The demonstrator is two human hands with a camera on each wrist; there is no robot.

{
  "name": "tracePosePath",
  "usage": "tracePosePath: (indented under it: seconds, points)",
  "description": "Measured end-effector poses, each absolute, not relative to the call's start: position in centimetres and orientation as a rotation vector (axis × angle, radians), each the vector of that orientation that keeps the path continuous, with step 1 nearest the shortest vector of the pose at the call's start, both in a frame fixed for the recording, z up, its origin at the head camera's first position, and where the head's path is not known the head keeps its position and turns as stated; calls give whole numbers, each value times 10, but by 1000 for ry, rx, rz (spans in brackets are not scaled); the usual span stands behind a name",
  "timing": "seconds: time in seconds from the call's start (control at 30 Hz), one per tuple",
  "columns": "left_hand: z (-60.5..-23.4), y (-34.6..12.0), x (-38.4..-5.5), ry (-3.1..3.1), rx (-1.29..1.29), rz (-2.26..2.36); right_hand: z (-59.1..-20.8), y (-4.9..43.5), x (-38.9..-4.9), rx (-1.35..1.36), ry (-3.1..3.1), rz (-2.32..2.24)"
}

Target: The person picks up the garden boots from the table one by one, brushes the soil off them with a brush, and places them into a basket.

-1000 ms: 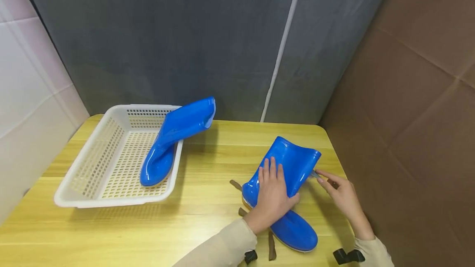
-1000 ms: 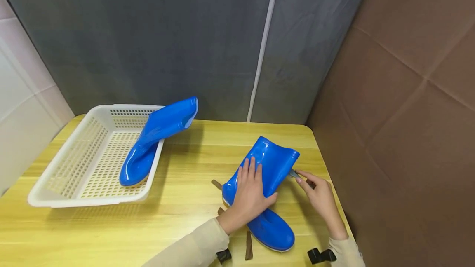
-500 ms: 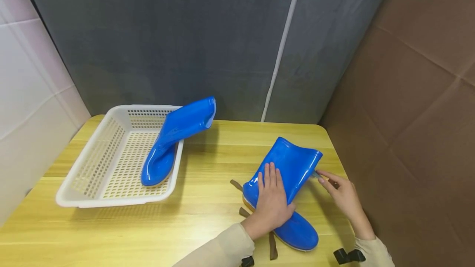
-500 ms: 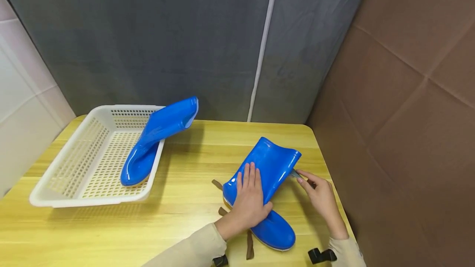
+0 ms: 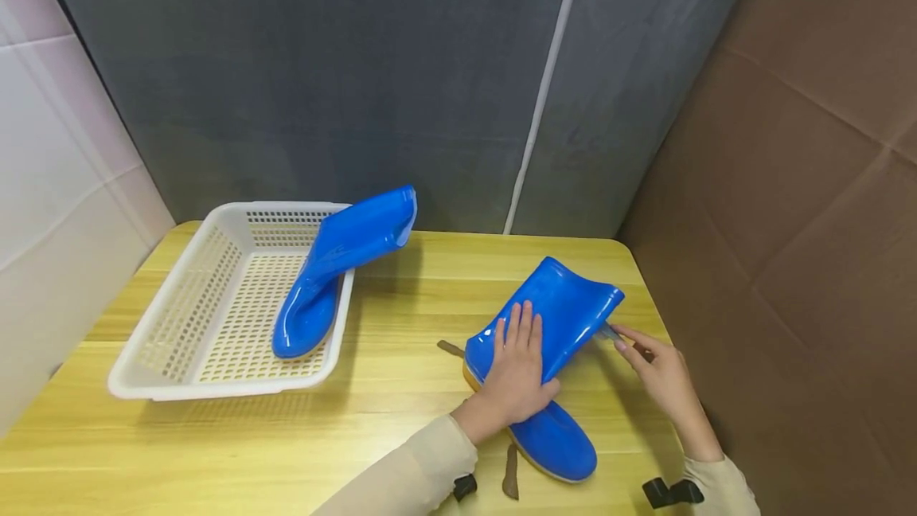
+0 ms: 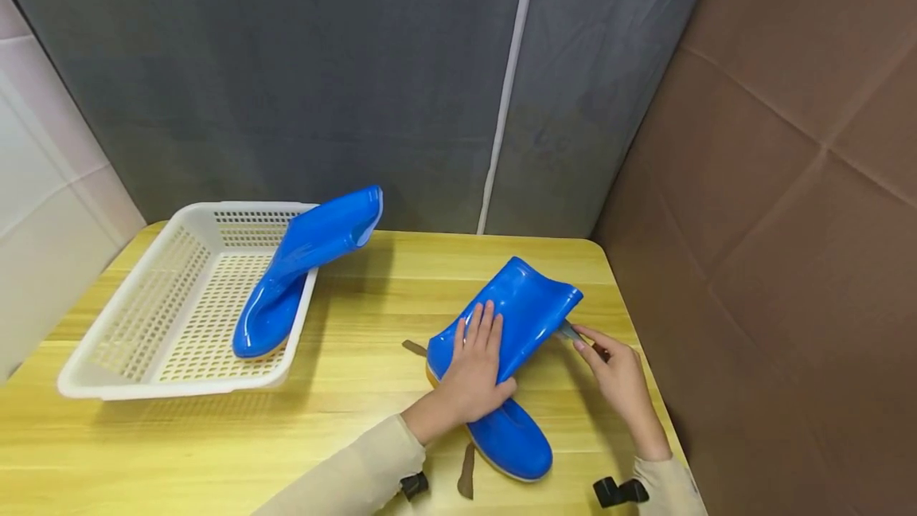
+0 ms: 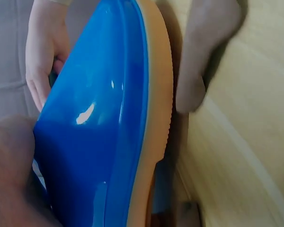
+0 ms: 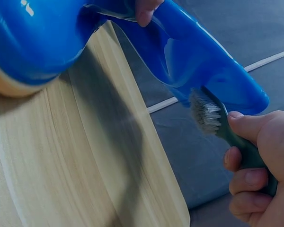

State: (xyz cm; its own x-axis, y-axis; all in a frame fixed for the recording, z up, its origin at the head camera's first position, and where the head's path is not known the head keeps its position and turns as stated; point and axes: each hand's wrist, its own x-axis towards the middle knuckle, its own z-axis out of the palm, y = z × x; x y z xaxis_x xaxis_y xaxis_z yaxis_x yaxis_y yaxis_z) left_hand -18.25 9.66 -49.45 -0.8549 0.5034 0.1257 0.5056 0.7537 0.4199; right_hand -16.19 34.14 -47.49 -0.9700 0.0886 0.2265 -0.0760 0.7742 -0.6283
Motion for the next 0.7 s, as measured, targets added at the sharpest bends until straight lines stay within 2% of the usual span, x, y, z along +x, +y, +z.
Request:
tracePosePath:
  seconds: [0.7]
  points:
    - [-492,60,-207,-2861,-1194,-750,-477,340,-158,36,-2685,1058]
